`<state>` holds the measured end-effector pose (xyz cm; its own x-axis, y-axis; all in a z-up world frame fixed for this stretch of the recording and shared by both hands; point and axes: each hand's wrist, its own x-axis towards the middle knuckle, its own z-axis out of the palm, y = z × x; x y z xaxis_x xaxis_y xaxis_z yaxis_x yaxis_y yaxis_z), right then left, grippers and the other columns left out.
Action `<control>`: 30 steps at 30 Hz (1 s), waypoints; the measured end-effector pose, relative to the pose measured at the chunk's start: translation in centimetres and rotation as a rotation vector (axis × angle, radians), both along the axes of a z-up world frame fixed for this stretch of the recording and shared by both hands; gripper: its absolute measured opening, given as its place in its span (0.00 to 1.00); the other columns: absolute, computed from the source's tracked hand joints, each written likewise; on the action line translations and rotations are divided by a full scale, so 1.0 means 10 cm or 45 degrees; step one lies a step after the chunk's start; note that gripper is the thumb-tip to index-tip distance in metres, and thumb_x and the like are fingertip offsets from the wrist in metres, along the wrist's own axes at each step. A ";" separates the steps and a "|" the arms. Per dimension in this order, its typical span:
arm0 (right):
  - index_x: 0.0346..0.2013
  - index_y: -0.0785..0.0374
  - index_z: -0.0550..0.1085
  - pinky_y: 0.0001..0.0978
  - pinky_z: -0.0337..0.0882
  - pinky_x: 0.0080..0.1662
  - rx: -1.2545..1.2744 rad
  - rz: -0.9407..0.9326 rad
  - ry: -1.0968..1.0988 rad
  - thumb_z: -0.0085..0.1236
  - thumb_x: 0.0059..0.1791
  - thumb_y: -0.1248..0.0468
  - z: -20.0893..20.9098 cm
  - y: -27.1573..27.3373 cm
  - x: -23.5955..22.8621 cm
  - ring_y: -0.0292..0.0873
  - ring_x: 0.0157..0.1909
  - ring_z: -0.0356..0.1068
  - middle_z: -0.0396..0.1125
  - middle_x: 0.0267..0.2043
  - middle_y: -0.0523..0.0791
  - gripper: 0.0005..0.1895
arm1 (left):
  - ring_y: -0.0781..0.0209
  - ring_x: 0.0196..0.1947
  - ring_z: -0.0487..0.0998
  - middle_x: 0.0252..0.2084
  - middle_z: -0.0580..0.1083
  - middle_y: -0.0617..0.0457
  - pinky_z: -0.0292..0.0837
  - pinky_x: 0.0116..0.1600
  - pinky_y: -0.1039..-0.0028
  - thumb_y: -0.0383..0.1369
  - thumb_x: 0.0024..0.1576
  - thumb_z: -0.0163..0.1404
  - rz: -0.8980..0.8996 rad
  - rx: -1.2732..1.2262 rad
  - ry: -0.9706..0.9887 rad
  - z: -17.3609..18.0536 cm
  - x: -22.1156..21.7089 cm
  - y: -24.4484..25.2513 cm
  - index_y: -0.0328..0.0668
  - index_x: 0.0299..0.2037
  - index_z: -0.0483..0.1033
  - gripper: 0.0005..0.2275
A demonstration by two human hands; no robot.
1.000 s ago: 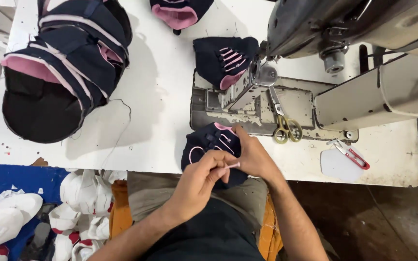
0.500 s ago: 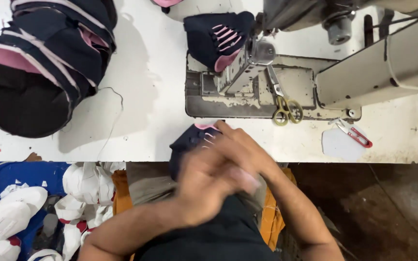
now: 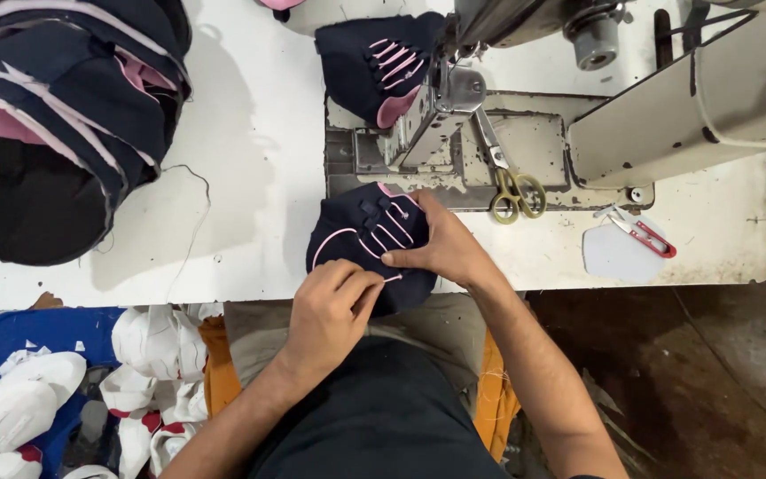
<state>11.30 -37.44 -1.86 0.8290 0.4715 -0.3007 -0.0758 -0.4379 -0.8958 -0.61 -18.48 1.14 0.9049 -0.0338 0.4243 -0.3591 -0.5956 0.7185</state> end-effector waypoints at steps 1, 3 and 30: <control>0.56 0.68 0.67 0.31 0.73 0.50 0.007 -0.004 -0.016 0.79 0.32 0.61 0.00 0.00 0.00 0.38 0.47 0.72 0.73 0.45 0.47 0.43 | 0.50 0.33 0.76 0.32 0.72 0.50 0.71 0.39 0.62 0.24 0.51 0.61 0.022 -0.007 0.011 -0.01 0.01 -0.01 0.37 0.34 0.78 0.05; 0.56 0.68 0.67 0.31 0.73 0.50 -0.021 -0.007 -0.047 0.79 0.32 0.61 0.03 0.00 -0.01 0.38 0.47 0.72 0.73 0.45 0.47 0.43 | 0.50 0.33 0.76 0.32 0.72 0.50 0.71 0.39 0.62 0.24 0.51 0.61 0.026 -0.014 0.011 -0.04 0.03 -0.02 0.37 0.34 0.78 0.05; 0.58 0.64 0.65 0.46 0.70 0.42 -0.363 -0.044 -0.594 0.51 0.55 0.62 -0.28 0.13 -0.26 0.62 0.41 0.73 0.71 0.43 0.60 0.17 | 0.49 0.42 0.74 0.40 0.73 0.48 0.68 0.47 0.58 0.30 0.55 0.51 -0.573 -0.073 -0.221 0.54 0.15 -0.15 0.43 0.37 0.74 0.03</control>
